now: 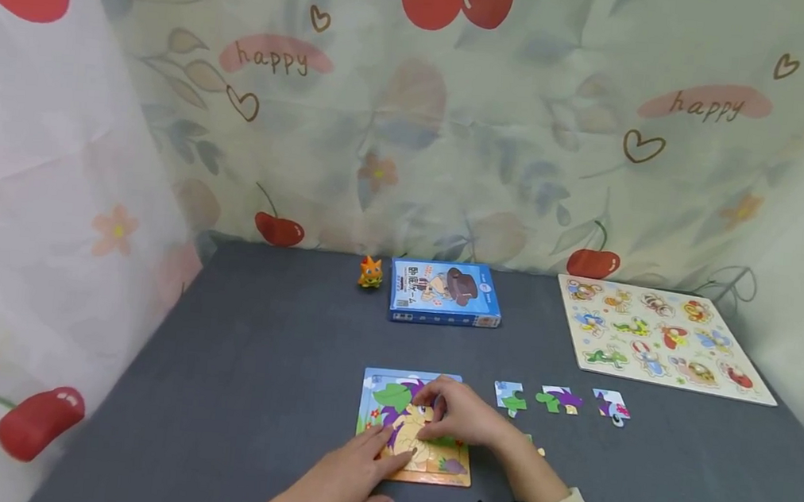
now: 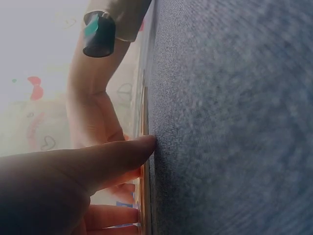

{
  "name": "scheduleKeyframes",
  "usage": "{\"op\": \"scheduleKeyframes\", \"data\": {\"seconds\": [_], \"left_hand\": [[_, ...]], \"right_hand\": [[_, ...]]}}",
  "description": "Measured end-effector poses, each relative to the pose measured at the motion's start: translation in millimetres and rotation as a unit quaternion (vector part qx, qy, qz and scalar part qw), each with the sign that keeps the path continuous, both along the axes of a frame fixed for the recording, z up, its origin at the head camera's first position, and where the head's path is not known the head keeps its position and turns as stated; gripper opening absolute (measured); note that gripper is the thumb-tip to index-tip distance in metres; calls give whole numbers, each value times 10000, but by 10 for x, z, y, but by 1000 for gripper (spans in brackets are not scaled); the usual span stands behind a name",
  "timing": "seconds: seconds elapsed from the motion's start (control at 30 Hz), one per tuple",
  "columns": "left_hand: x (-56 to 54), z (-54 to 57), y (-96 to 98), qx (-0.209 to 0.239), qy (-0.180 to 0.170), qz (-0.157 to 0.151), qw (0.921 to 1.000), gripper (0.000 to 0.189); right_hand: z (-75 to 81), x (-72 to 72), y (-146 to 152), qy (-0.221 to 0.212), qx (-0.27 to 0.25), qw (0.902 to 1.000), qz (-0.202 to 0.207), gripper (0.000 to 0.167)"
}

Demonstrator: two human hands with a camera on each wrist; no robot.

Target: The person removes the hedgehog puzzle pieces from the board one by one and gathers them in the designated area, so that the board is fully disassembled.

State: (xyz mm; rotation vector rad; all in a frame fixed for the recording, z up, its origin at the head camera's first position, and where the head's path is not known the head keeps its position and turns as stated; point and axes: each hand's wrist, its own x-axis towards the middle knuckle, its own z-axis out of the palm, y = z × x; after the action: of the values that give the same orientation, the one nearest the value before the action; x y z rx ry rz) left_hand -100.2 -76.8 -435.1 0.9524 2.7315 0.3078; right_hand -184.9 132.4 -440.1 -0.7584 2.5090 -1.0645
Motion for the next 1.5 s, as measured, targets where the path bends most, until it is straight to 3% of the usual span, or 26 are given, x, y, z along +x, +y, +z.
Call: {"op": "scheduleKeyframes", "data": {"seconds": [0.27, 0.67, 0.9, 1.0, 1.2, 1.5], "left_hand": [[-35, -2, 7, -122, -189, -5, 9997, 51], [-34, -13, 12, -74, -127, 25, 9999, 52], [-40, -20, 10, -187, -86, -46, 9998, 53], [-48, -23, 15, -221, -207, -28, 9995, 53], [-107, -22, 23, -203, -973, 162, 9949, 52], [-155, -70, 42, 10, -1478, 494, 9878, 53]], "right_hand": [[-28, 17, -3, -217, -171, 9989, -380, 44], [-95, -2, 4, -301, -161, 9981, -519, 30], [-100, -4, 3, -344, -244, 9977, -532, 31], [-108, 0, 8, -360, -292, 9975, -528, 31], [-115, 2, 21, -338, -409, 9972, -521, 33], [-118, 28, 11, -342, -619, 9960, -542, 34]]}}
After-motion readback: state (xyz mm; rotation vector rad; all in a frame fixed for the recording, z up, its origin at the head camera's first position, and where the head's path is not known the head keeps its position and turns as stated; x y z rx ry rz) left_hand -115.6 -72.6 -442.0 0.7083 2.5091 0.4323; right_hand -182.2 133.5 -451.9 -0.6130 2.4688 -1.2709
